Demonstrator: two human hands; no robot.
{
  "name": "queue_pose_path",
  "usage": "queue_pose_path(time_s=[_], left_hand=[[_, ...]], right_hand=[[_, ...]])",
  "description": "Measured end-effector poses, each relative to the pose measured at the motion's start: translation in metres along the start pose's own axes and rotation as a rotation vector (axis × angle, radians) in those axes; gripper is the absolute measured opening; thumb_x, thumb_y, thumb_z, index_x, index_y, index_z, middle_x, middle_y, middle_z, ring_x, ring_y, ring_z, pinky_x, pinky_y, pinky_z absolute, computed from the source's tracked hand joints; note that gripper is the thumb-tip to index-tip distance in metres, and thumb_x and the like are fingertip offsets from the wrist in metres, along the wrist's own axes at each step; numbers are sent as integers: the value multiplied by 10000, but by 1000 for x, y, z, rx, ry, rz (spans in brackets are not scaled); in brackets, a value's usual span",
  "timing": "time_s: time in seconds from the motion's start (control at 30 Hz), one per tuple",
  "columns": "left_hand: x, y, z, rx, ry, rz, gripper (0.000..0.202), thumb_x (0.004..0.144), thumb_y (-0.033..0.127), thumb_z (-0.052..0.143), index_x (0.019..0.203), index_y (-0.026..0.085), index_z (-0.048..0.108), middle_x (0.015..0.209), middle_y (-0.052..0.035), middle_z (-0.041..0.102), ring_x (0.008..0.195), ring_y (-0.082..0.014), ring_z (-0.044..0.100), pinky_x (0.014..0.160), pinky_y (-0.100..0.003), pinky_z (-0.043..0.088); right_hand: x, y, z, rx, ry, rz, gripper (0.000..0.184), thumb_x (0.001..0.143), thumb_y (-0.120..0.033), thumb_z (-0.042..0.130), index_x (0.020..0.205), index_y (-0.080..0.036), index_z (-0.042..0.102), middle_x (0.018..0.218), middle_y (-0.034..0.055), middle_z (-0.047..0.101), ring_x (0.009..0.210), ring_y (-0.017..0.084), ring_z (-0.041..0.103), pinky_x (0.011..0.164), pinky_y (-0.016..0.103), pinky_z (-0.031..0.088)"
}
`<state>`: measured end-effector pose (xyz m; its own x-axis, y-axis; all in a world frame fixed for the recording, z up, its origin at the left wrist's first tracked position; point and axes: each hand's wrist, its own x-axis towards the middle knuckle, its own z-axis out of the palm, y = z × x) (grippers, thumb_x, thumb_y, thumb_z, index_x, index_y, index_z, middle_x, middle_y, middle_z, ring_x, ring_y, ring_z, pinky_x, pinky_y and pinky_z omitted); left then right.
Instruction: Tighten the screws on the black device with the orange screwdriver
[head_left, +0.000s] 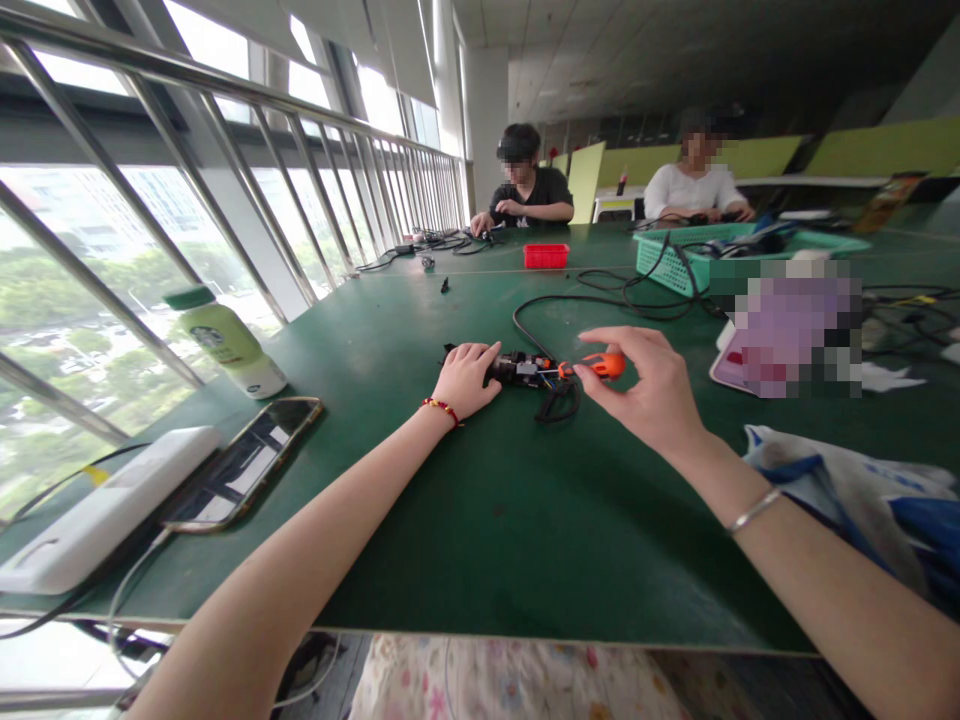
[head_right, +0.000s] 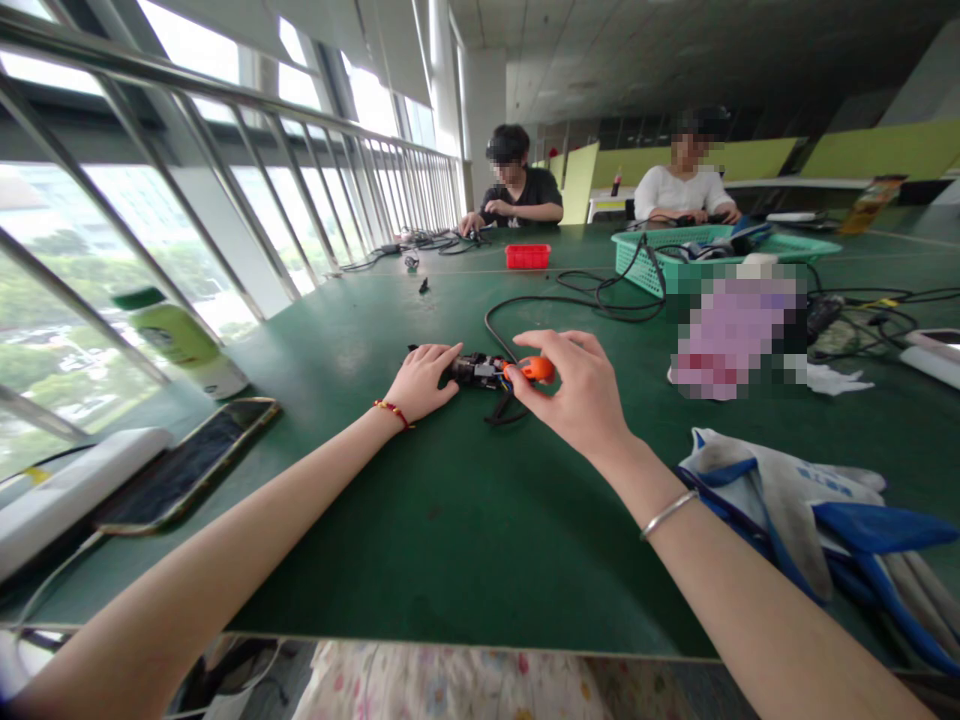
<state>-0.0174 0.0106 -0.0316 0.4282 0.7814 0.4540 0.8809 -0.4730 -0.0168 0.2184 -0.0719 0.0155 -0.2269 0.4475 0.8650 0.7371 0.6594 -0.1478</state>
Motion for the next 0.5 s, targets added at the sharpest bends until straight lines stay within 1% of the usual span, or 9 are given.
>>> queue_pose_path(time_s=[0.07,0.1,0.27,0.33,0.43,0.5], left_hand=[[0,0,0,-1,-3,-3,567,792,246,489,1354,175,465,1223,-103,576,1144,-279,485,995,-442,402],[0,0,0,-2,-5,-4,567,796,240,483,1358,171,462,1224,-107,576,1142,-281,484,991,-446,406],[0,1,0,6,-6,-6,548,820,240,455,1362,156,456,1232,-106,574,1149,-276,479,995,-431,399],[0,0,1,10,-12,-7,550,825,248,453,1367,153,450,1240,-100,570,1156,-272,475,1005,-420,390],[0,-2,2,5,-24,0,561,829,250,453,1380,143,430,1263,-103,555,1165,-274,464,1010,-424,383],[0,-5,2,-2,-29,10,565,834,246,452,1389,151,415,1272,-101,548,1167,-271,458,1010,-427,382]], right_hand=[[1,-2,-1,5,10,-27,252,776,-219,604,1028,-224,611,902,40,700,790,213,630,795,374,499],[2,-2,-1,5,11,-34,248,776,-213,602,1024,-222,611,899,41,700,793,214,632,795,373,499],[0,1,1,-36,-7,-2,99,766,-248,635,863,-232,643,756,21,699,794,238,616,754,375,513],[0,1,1,-30,-5,0,134,768,-248,634,900,-230,640,774,22,701,778,231,613,759,376,512],[2,-2,-1,2,3,-28,244,777,-217,613,1021,-220,607,880,37,701,773,211,620,780,368,504],[2,-3,-1,13,0,-44,282,782,-194,597,1063,-215,591,931,46,695,801,207,624,794,364,500]])
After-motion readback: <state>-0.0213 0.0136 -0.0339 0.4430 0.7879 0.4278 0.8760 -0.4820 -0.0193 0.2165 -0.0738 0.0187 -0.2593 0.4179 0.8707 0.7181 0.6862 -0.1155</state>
